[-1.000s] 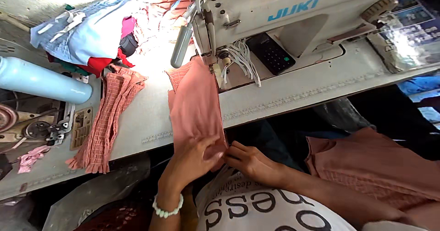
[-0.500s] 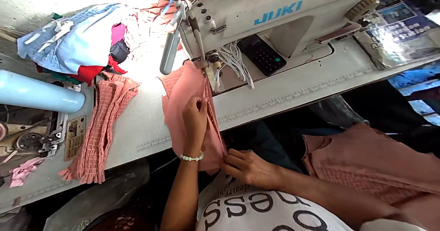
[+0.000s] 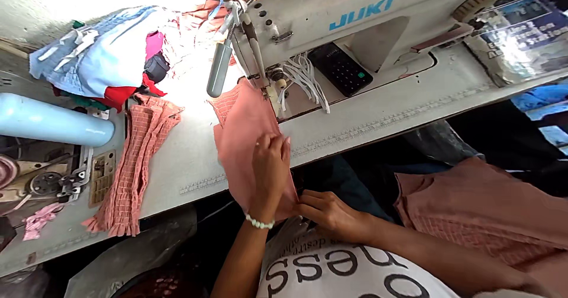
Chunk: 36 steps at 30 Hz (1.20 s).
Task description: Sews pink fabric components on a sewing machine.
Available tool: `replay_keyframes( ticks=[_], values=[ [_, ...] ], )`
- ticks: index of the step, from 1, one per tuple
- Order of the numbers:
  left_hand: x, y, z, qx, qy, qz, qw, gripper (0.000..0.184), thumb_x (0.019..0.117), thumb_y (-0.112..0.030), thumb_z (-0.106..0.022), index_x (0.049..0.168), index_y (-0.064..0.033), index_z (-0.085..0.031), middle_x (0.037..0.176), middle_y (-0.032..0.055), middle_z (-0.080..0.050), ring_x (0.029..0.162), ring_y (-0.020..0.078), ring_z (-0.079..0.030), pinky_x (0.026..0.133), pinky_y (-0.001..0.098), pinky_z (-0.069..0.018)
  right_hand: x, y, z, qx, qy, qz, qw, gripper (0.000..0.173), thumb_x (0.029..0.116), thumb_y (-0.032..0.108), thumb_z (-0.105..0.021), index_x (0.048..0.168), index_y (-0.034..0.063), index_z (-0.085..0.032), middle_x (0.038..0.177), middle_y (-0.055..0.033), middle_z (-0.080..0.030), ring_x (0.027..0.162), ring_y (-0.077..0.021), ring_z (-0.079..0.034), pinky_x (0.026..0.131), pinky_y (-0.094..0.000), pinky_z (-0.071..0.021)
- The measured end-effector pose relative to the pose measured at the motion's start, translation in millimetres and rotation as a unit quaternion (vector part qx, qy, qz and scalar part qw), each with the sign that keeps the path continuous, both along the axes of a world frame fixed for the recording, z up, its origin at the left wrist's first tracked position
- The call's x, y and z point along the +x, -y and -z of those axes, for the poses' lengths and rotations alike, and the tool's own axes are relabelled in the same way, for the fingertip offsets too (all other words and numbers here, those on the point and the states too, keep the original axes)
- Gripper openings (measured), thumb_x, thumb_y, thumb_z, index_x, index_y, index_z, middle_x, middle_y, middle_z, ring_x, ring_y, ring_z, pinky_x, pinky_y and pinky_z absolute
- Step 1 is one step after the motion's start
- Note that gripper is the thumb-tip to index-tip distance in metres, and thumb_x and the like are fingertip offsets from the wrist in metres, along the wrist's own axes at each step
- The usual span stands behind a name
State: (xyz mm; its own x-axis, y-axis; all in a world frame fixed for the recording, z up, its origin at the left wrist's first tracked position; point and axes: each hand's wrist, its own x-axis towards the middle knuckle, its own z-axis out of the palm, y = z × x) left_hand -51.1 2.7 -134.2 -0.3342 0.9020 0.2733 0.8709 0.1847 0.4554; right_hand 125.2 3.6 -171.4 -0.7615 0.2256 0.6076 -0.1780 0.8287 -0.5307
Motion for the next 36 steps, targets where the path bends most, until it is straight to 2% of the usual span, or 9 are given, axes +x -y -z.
replay_keyframes(
  ticks=[3,11,16,18,20,22,25,29,36],
  values=[
    [10,21,11,0.036,-0.002,0.014,0.999,0.028,0.0963,-0.007,-0.058,0.118,0.001,-0.075,0.125,0.0169,-0.071,0.112,0.034,-0.069,0.093,0.0472,-0.0548,2,-2,4,-0.019,-0.005,0.01,1.0,0.016,0.0862,-0.002,-0.059,0.097,0.0059,-0.068,0.08,-0.008,-0.065,0.074,-0.0202,-0.065,0.065,-0.0278,-0.0543],
    [-20,-2,19,0.024,-0.016,0.028,0.999,0.03,0.0992,-0.009,-0.056,0.123,-0.003,-0.073,0.133,0.0107,-0.069,0.117,0.0315,-0.066,0.097,0.0481,-0.0505,-22,-25,-2,0.0,-0.006,0.06,0.998,0.012,0.0887,-0.001,-0.061,0.097,0.0044,-0.068,0.081,-0.0092,-0.066,0.074,-0.0213,-0.065,0.064,-0.0281,-0.0543],
    [-39,-25,8,-0.007,0.029,0.04,0.999,0.031,0.1013,-0.009,-0.058,0.13,-0.0003,-0.068,0.131,0.0157,-0.068,0.118,0.0342,-0.065,0.101,0.0502,-0.0491,-37,-40,-4,-0.006,0.021,0.102,0.995,0.014,0.0912,0.0,-0.061,0.101,0.0033,-0.069,0.094,-0.0127,-0.073,0.081,-0.0246,-0.071,0.067,-0.0315,-0.0577],
    [-38,-23,3,-0.012,0.041,0.021,0.999,0.031,0.0999,-0.01,-0.061,0.128,0.0017,-0.067,0.128,0.0185,-0.068,0.118,0.0346,-0.066,0.099,0.0497,-0.0526,-40,-42,-4,-0.008,0.025,0.119,0.993,0.015,0.0905,-0.001,-0.061,0.103,0.0034,-0.07,0.095,-0.0127,-0.074,0.082,-0.0252,-0.072,0.068,-0.0319,-0.0583],
    [-31,-11,2,0.001,-0.002,0.011,1.0,0.023,0.0969,-0.011,-0.064,0.115,0.0019,-0.073,0.12,0.0183,-0.071,0.113,0.0349,-0.068,0.095,0.0491,-0.0553,-40,-45,-5,-0.011,0.024,0.133,0.991,0.016,0.0899,-0.001,-0.062,0.103,0.004,-0.07,0.095,-0.0121,-0.074,0.082,-0.0243,-0.072,0.069,-0.0312,-0.0585],
    [-25,5,8,0.019,-0.049,0.03,0.998,0.022,0.0959,-0.016,-0.063,0.107,-0.005,-0.078,0.118,0.0116,-0.073,0.111,0.0314,-0.069,0.091,0.0476,-0.0554,-39,-46,-4,-0.012,0.025,0.143,0.989,0.016,0.0921,0.0,-0.06,0.103,0.0046,-0.07,0.094,-0.0109,-0.075,0.081,-0.0227,-0.072,0.069,-0.0297,-0.0583],
    [-27,21,15,0.01,-0.049,0.062,0.997,0.033,0.0981,-0.026,-0.059,0.123,-0.0106,-0.075,0.133,0.0106,-0.068,0.128,0.0362,-0.06,0.104,0.0581,-0.0465,-39,-47,-4,0.006,0.021,0.147,0.989,0.016,0.0945,0.0,-0.057,0.102,0.0047,-0.07,0.093,-0.0101,-0.074,0.077,-0.0213,-0.07,0.065,-0.0283,-0.0566],
    [-38,15,15,-0.016,-0.06,0.067,0.996,0.038,0.0999,-0.036,-0.055,0.129,-0.0201,-0.073,0.142,0.0124,-0.062,0.136,0.0414,-0.053,0.109,0.0662,-0.0379,-45,-55,-8,0.018,0.029,0.162,0.986,0.016,0.0949,0.0,-0.058,0.104,0.0029,-0.07,0.092,-0.0111,-0.074,0.073,-0.0227,-0.07,0.062,-0.0302,-0.0566],
    [-62,-19,18,-0.028,-0.084,0.091,0.992,0.039,0.1045,-0.036,-0.049,0.135,-0.0223,-0.07,0.149,0.0129,-0.056,0.141,0.0393,-0.048,0.11,0.0679,-0.035,-67,-84,-10,0.044,0.034,0.196,0.979,0.017,0.0949,-0.004,-0.057,0.102,0.0013,-0.071,0.088,-0.0121,-0.074,0.071,-0.025,-0.071,0.058,-0.0332,-0.0566]
  ],
)
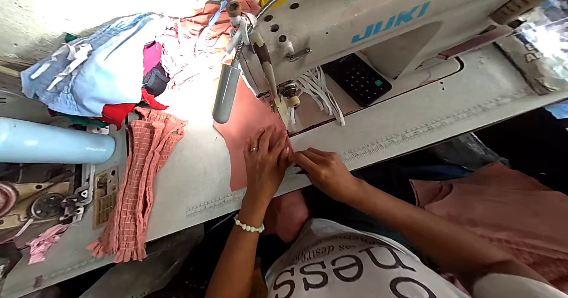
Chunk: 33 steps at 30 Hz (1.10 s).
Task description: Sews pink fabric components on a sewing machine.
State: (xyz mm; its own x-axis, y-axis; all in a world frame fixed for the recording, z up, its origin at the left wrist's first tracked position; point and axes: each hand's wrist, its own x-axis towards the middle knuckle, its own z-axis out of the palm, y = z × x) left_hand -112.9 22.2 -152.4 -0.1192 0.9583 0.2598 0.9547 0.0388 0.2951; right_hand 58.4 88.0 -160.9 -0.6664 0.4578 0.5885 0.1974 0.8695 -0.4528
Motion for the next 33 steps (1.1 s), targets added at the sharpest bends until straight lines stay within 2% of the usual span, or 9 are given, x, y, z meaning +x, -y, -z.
replay_keyframes(
  ticks=[4,7,11,19,21,24,26,30,33],
  values=[
    [-15,-20,-2,0.008,-0.006,0.012,1.0,0.038,0.1027,-0.034,-0.054,0.134,-0.0191,-0.07,0.146,0.0138,-0.058,0.138,0.0398,-0.05,0.107,0.0678,-0.0371,-12,-17,0,0.017,0.01,0.004,1.0,0.016,0.0928,-0.005,-0.06,0.1,0.0018,-0.072,0.088,-0.0113,-0.075,0.072,-0.0249,-0.072,0.059,-0.0341,-0.0577],
    [-26,-33,-3,0.018,0.003,0.014,1.0,0.043,0.1006,-0.033,-0.059,0.137,-0.0112,-0.066,0.145,0.0127,-0.06,0.138,0.038,-0.051,0.108,0.0662,-0.0378,-23,-30,-3,0.035,0.008,0.011,0.999,0.013,0.0896,-0.006,-0.063,0.096,0.0006,-0.072,0.083,-0.0127,-0.072,0.07,-0.0265,-0.071,0.056,-0.0358,-0.0569],
    [-42,-49,-4,0.012,0.013,0.021,1.0,0.046,0.0996,-0.03,-0.06,0.136,-0.0014,-0.061,0.145,0.0146,-0.059,0.139,0.0375,-0.051,0.111,0.0645,-0.0358,-34,-43,-7,0.043,0.024,0.016,0.999,0.014,0.0894,-0.006,-0.064,0.099,-0.0003,-0.073,0.084,-0.0147,-0.072,0.071,-0.0294,-0.072,0.056,-0.0383,-0.0573],
    [-64,-82,-10,-0.016,-0.011,0.013,1.0,0.04,0.1031,-0.027,-0.052,0.131,-0.0001,-0.063,0.141,0.0212,-0.059,0.14,0.0424,-0.048,0.113,0.0666,-0.0309,-54,-66,-15,0.058,0.085,0.018,0.995,0.014,0.0901,-0.006,-0.066,0.103,-0.0007,-0.07,0.089,-0.0176,-0.071,0.07,-0.033,-0.071,0.053,-0.0419,-0.0556],
    [-69,-91,-12,-0.037,-0.011,0.002,0.999,0.042,0.1052,-0.029,-0.049,0.131,0.0017,-0.063,0.142,0.0229,-0.059,0.142,0.0424,-0.046,0.116,0.0645,-0.0297,-56,-68,-12,0.059,0.095,0.027,0.993,0.017,0.0909,-0.005,-0.066,0.107,-0.0004,-0.07,0.098,-0.0183,-0.072,0.073,-0.0335,-0.071,0.055,-0.0418,-0.0566],
    [-72,-105,-18,-0.054,-0.017,-0.018,0.998,0.043,0.1029,-0.027,-0.049,0.13,0.0039,-0.063,0.141,0.0243,-0.059,0.142,0.0423,-0.045,0.116,0.0614,-0.0303,-51,-68,-8,0.047,0.093,0.041,0.994,0.024,0.0921,-0.004,-0.065,0.115,0.0005,-0.071,0.111,-0.0169,-0.073,0.078,-0.0345,-0.071,0.056,-0.0425,-0.056],
    [-73,-109,-19,-0.04,-0.012,-0.013,0.999,0.042,0.1018,-0.024,-0.05,0.13,0.0051,-0.064,0.142,0.0258,-0.058,0.142,0.044,-0.044,0.116,0.062,-0.0296,-47,-67,-5,0.039,0.077,0.047,0.995,0.022,0.0926,-0.004,-0.064,0.113,0.0005,-0.071,0.11,-0.017,-0.074,0.081,-0.035,-0.072,0.057,-0.0427,-0.0567],
    [-78,-112,-18,-0.016,-0.001,0.005,1.0,0.039,0.0996,-0.023,-0.053,0.125,0.0035,-0.067,0.139,0.0254,-0.06,0.141,0.0444,-0.046,0.115,0.0627,-0.0308,-43,-69,-3,0.018,0.051,0.054,0.997,0.021,0.0925,-0.003,-0.065,0.112,0.0012,-0.072,0.109,-0.0165,-0.074,0.089,-0.0338,-0.074,0.066,-0.0425,-0.0603],
    [-75,-103,-26,-0.011,0.023,0.021,0.999,0.035,0.1011,-0.019,-0.053,0.125,0.0043,-0.065,0.142,0.0264,-0.056,0.141,0.0462,-0.043,0.115,0.0637,-0.0298,-43,-70,-2,0.013,0.034,0.053,0.998,0.022,0.0891,-0.004,-0.069,0.11,0.0007,-0.073,0.106,-0.0165,-0.074,0.088,-0.0327,-0.074,0.067,-0.0418,-0.0608]
  ],
)
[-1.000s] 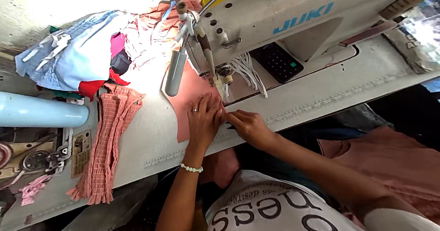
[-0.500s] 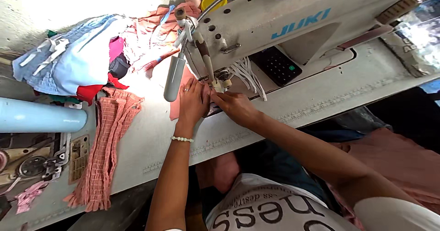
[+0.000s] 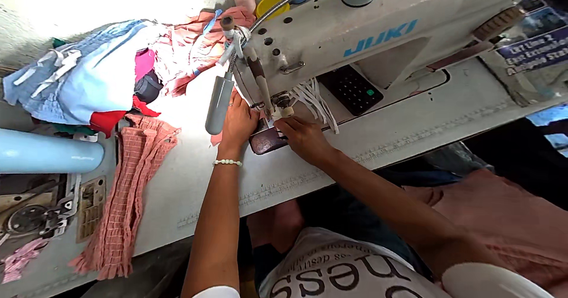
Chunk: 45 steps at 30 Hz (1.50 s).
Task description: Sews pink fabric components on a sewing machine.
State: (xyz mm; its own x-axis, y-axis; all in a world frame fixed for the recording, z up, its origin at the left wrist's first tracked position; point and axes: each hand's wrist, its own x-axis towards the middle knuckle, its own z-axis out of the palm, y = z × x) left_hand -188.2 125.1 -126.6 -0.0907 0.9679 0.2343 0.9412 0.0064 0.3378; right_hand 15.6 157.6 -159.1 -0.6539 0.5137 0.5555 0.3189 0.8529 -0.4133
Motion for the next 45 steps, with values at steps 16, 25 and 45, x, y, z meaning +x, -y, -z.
replay_keyframes(
  ticks=[16,25,45],
  values=[
    [-36,30,14,0.07,0.149,-0.253,0.953,0.037,0.1036,-0.029,-0.059,0.125,0.0016,-0.063,0.125,0.0244,-0.065,0.122,0.0398,-0.059,0.106,0.0625,-0.0398,-7,1,2,-0.008,-0.01,0.006,1.0,0.025,0.0962,0.017,-0.069,0.116,0.0011,-0.074,0.099,-0.0164,-0.071,0.095,-0.0328,-0.07,0.079,-0.0426,-0.06],
    [43,104,8,0.102,0.255,-0.225,0.935,0.031,0.1005,-0.024,-0.061,0.111,0.0039,-0.068,0.104,0.0157,-0.068,0.102,0.0243,-0.065,0.093,0.0441,-0.0507,-41,18,-19,0.015,0.141,-0.008,0.99,0.029,0.0912,-0.005,-0.064,0.12,-0.0045,-0.07,0.096,-0.0217,-0.068,0.076,-0.0369,-0.071,0.061,-0.0464,-0.0584],
    [74,171,-21,0.173,0.75,-0.235,0.594,0.057,0.11,-0.045,-0.004,0.153,-0.0111,-0.02,0.114,0.0087,-0.069,0.09,0.0187,-0.072,0.078,0.0361,-0.0605,-67,80,-61,-0.371,0.172,-0.148,0.9,0.052,0.1011,0.029,-0.063,0.143,-0.0006,-0.055,0.128,-0.0225,-0.066,0.121,-0.0363,-0.063,0.105,-0.0543,-0.0466]
  ],
)
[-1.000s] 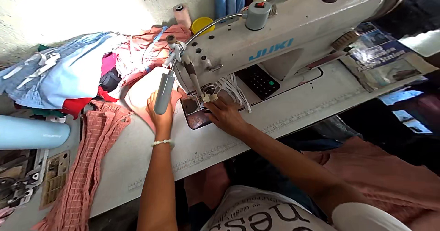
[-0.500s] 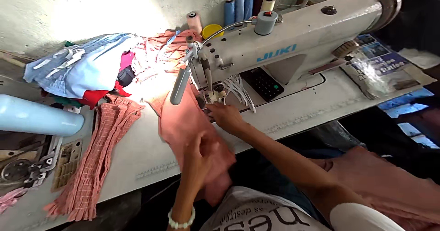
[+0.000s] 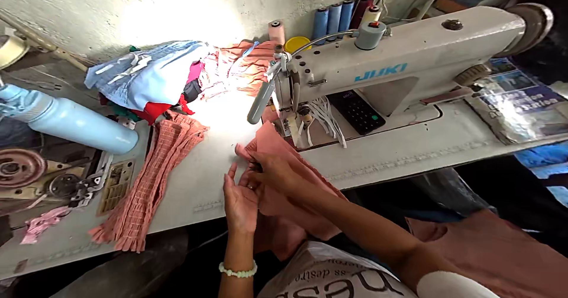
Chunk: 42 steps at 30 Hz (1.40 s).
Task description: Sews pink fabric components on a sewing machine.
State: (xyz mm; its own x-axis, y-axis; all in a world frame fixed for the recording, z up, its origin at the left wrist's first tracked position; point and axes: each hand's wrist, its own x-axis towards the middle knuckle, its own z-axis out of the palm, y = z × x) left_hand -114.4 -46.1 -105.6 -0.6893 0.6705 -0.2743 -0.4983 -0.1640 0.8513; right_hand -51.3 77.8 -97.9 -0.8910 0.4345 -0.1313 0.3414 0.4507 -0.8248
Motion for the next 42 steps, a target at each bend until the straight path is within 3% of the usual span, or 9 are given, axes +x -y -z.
replay_keyframes(
  ticks=[5,11,17,22,24,27,32,37,42],
  values=[
    [-1,10,15,-0.064,-0.278,-0.074,0.955,0.056,0.09,0.002,-0.048,0.144,0.0073,-0.031,0.103,0.0044,-0.065,0.075,0.0058,-0.065,0.061,0.0212,-0.0536,31,13,6,-0.003,-0.182,0.044,0.982,0.023,0.0982,0.01,-0.059,0.11,-0.0051,-0.072,0.097,-0.0176,-0.073,0.088,-0.0218,-0.069,0.083,-0.0358,-0.0544],
    [-15,-7,8,-0.074,-0.553,0.016,0.83,0.042,0.0942,-0.016,-0.057,0.131,0.0045,-0.064,0.146,0.0284,-0.049,0.136,0.0374,-0.047,0.113,0.0495,-0.0387,90,22,-30,-0.096,-0.309,-0.092,0.942,0.02,0.1019,0.015,-0.059,0.095,-0.0037,-0.064,0.075,-0.0002,-0.058,0.067,0.0043,-0.05,0.063,-0.012,-0.0413],
    [-1,-6,-22,-0.005,-0.458,0.097,0.884,0.029,0.0913,0.003,-0.059,0.12,0.0037,-0.064,0.106,0.0045,-0.074,0.095,0.0048,-0.07,0.084,0.023,-0.0589,157,-13,-37,-0.129,-0.369,0.148,0.908,0.011,0.1005,0.021,-0.06,0.101,0.0239,-0.071,0.082,0.0187,-0.067,0.067,0.0092,-0.058,0.06,-0.0127,-0.0503],
    [24,-5,-35,-0.002,-0.411,0.211,0.887,0.024,0.1035,-0.013,-0.053,0.116,0.0012,-0.068,0.094,-0.0026,-0.072,0.082,-0.004,-0.065,0.077,0.0166,-0.0542,179,-49,-25,0.099,-0.245,0.372,0.89,0.009,0.0953,0.013,-0.065,0.103,0.0072,-0.066,0.081,0.0045,-0.066,0.068,-0.0006,-0.06,0.063,-0.02,-0.0518],
    [34,-12,-32,-0.018,-0.438,0.2,0.876,0.026,0.1048,-0.018,-0.054,0.107,-0.0011,-0.074,0.086,-0.0043,-0.071,0.076,-0.0071,-0.062,0.071,0.0126,-0.0509,172,-40,-22,0.234,-0.214,0.364,0.876,0.036,0.0938,0.007,-0.067,0.127,-0.0053,-0.064,0.114,-0.0207,-0.071,0.096,-0.0291,-0.07,0.081,-0.0477,-0.056],
    [43,-18,-28,-0.051,-0.465,0.177,0.866,0.03,0.1056,-0.02,-0.054,0.095,-0.0016,-0.075,0.078,-0.0036,-0.067,0.071,-0.0063,-0.058,0.068,0.0124,-0.0478,157,-23,-21,0.349,-0.254,0.246,0.868,0.039,0.0962,0.015,-0.065,0.13,-0.0036,-0.065,0.136,-0.0209,-0.065,0.117,-0.0299,-0.066,0.093,-0.0415,-0.0557],
    [48,-17,-30,-0.07,-0.457,0.119,0.879,0.038,0.1061,-0.02,-0.052,0.075,-0.004,-0.065,0.063,-0.008,-0.052,0.058,-0.0057,-0.047,0.057,0.0126,-0.0395,142,-19,-18,0.26,-0.239,0.08,0.932,0.022,0.096,0.026,-0.067,0.103,0.0068,-0.076,0.093,-0.0063,-0.073,0.086,-0.017,-0.068,0.073,-0.0325,-0.0559],
    [45,-7,-27,-0.093,-0.309,0.094,0.942,0.033,0.107,-0.017,-0.048,0.085,-0.0067,-0.071,0.072,-0.0053,-0.067,0.068,0.0013,-0.064,0.066,0.0214,-0.0546,155,-22,-29,0.229,-0.293,0.111,0.922,0.019,0.0961,0.022,-0.069,0.094,0.0045,-0.075,0.085,-0.0029,-0.065,0.075,0.0004,-0.056,0.068,-0.011,-0.0458],
    [36,-7,-25,0.055,-0.427,0.19,0.882,0.048,0.1053,-0.032,-0.053,0.14,0.0011,-0.057,0.148,0.0094,-0.056,0.121,0.0039,-0.059,0.095,0.0209,-0.0505,159,-25,-32,0.187,-0.317,0.071,0.927,0.021,0.1002,0.019,-0.064,0.098,0.0005,-0.073,0.089,-0.0044,-0.065,0.077,0.0034,-0.056,0.069,-0.0079,-0.0455]
  ],
)
